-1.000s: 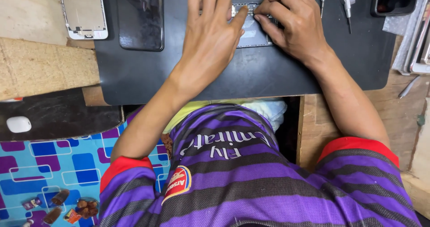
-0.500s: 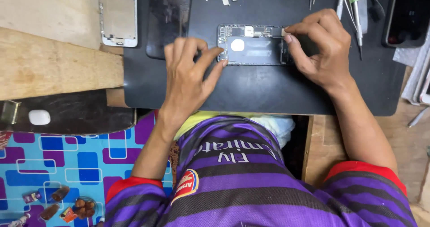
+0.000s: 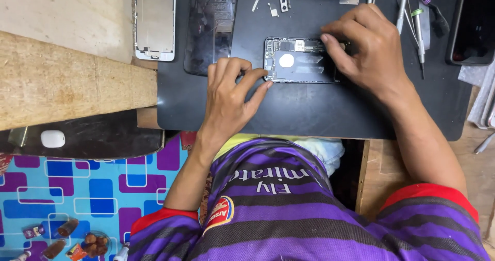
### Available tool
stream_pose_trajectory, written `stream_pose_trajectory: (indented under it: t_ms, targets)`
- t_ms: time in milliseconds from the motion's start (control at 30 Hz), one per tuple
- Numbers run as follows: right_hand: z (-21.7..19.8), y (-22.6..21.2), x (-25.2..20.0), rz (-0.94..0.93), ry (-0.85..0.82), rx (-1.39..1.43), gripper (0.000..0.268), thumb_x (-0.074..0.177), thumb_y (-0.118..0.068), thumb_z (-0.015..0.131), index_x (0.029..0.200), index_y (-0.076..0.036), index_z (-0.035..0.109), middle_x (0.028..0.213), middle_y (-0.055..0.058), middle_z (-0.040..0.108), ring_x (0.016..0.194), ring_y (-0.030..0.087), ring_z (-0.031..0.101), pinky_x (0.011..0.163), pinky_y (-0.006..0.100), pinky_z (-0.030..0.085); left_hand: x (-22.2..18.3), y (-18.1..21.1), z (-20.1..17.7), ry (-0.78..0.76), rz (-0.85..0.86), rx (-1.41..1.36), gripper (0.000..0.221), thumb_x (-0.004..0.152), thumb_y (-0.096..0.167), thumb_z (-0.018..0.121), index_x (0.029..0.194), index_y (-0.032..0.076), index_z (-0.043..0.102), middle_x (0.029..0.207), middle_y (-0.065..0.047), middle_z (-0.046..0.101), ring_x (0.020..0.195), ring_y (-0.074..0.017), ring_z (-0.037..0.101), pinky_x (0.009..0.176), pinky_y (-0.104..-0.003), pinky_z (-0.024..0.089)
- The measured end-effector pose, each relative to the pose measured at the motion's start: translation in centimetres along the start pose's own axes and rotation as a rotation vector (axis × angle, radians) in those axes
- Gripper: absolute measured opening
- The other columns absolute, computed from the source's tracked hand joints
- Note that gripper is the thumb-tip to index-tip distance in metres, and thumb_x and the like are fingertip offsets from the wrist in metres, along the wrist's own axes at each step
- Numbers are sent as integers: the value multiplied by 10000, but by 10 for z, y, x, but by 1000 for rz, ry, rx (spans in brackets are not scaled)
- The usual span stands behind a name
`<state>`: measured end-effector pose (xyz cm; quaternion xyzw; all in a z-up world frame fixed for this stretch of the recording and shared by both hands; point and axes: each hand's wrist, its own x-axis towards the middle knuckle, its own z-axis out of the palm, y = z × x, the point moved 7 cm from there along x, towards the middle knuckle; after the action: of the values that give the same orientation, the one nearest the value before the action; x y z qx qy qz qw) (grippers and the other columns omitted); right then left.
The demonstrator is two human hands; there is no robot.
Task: Repairing a mobile phone by securing internal components and screws using a precision screwdriver
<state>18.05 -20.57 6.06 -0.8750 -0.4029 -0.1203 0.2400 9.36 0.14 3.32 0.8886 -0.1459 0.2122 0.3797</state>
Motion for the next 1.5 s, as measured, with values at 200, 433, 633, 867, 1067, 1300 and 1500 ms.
stream_pose_trajectory:
  t_ms: [200, 433, 633, 867, 1067, 1300, 1500]
  targets:
    - [24, -1, 40, -42, -68, -43, 139, 1015, 8, 833, 1154, 1, 834, 853, 67, 605, 702, 202, 542, 625, 332, 447, 1, 0, -3, 4, -26, 6, 168, 884, 119, 800, 1025, 46, 744, 996, -63, 544, 906, -217, 475, 838, -365, 359]
    - [32, 2, 64, -4, -126, -65, 189, 956, -20, 819, 1141, 10, 844, 758, 63, 613, 557, 215, 533, 536, 347, 433, 2, -1, -5, 14, -41, 1, 180, 878, 108, 803, 1032, 47, 730, 997, -63, 542, 914, -223, 483, 848, -368, 368]
    - [45, 10, 66, 21, -158, -109, 280, 954, -62, 835, 1212, 44, 828, 653, 54, 591, 485, 202, 534, 527, 331, 465, 2, -1, -5, 12, -29, -10, 179, 884, 114, 806, 1035, 48, 735, 1001, -65, 543, 915, -223, 479, 849, -369, 363]
    - [51, 17, 69, 23, -167, -66, 223, 986, -69, 859, 1178, 38, 822, 670, 59, 584, 481, 191, 517, 449, 318, 404, 0, -4, -3, 17, -27, -8, 171, 887, 129, 809, 1024, 51, 743, 1002, -60, 539, 916, -217, 472, 849, -366, 357]
    - [51, 17, 73, -8, -186, -117, 262, 971, -117, 902, 1176, 33, 836, 682, 69, 635, 474, 200, 550, 461, 324, 431, 2, -2, -6, 30, -16, -21, 165, 887, 119, 805, 1021, 47, 739, 1002, -63, 540, 912, -218, 477, 850, -366, 366]
    - [57, 48, 59, 230, -199, -13, 384, 1133, -201, 901, 888, 8, 691, 681, 64, 591, 472, 174, 481, 433, 326, 390, 1, 3, -14, 87, 1, -62, 161, 894, 100, 799, 1035, 51, 736, 952, -46, 525, 863, -205, 455, 828, -358, 344]
    - [10, 23, 51, 184, -52, 190, 251, 1211, -29, 895, 1050, 58, 724, 714, 41, 480, 585, 137, 403, 536, 292, 332, 7, 13, -34, 152, -64, -174, 248, 907, 31, 780, 1144, -11, 724, 990, -82, 581, 890, -222, 532, 871, -365, 440]
